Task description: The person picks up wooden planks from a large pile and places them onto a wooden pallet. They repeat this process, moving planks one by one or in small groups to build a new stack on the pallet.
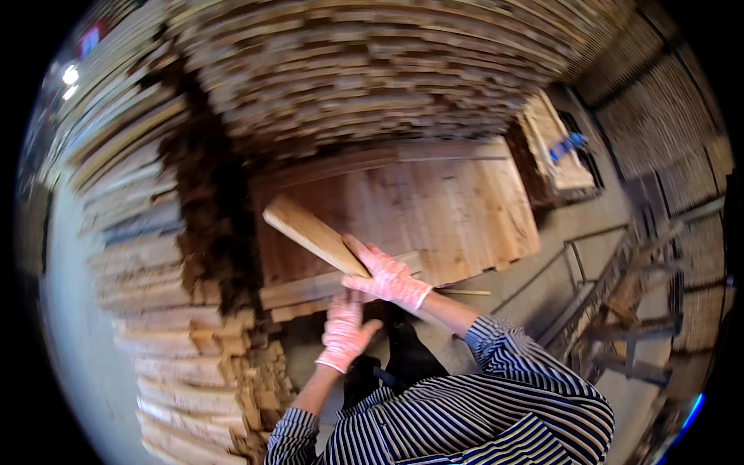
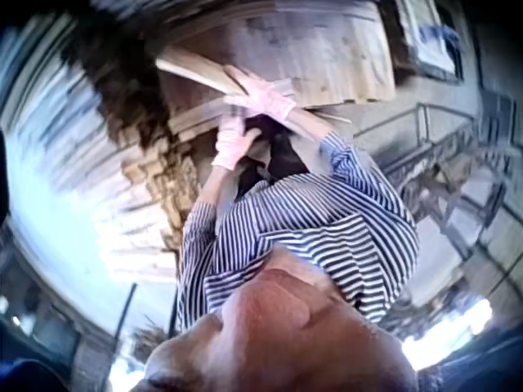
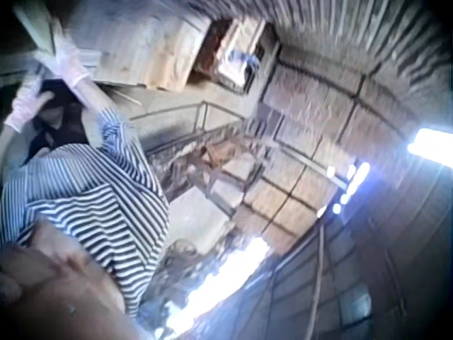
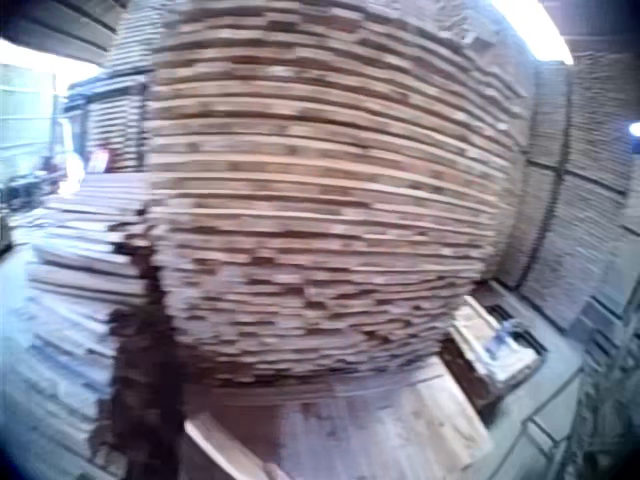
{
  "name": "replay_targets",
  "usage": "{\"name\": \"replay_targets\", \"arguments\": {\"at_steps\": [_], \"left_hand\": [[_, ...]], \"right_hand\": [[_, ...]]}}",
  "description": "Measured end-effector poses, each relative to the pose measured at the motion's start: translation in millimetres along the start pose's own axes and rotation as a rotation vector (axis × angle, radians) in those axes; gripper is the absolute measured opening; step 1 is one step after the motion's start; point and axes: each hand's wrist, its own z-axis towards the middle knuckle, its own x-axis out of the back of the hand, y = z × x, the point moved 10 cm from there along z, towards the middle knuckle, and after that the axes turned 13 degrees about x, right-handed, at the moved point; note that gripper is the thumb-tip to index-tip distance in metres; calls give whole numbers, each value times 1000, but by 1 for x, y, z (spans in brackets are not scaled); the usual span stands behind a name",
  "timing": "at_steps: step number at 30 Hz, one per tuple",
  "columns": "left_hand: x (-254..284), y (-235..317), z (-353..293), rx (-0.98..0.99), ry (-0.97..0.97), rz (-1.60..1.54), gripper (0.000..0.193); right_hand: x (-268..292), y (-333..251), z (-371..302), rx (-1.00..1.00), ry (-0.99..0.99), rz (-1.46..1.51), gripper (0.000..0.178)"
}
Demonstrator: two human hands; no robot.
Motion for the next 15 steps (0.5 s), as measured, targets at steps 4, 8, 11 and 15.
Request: {"name": "replay_targets", "arguments": {"at_steps": [4, 8, 11, 15], "left_hand": [[-36, -70, 78, 248, -31, 261, 116], [-51, -85, 121, 262, -119, 629, 109], [-60, -58, 130, 183, -170, 717, 102], [-67, -50, 133, 95, -175, 536, 85]], "right_hand": [[82, 139, -99, -203, -246, -335, 93], [161, 217, -160, -305, -445, -628, 84], [182, 275, -198, -215, -446, -797, 86], [160, 311, -193, -135, -446, -770, 86]]}}
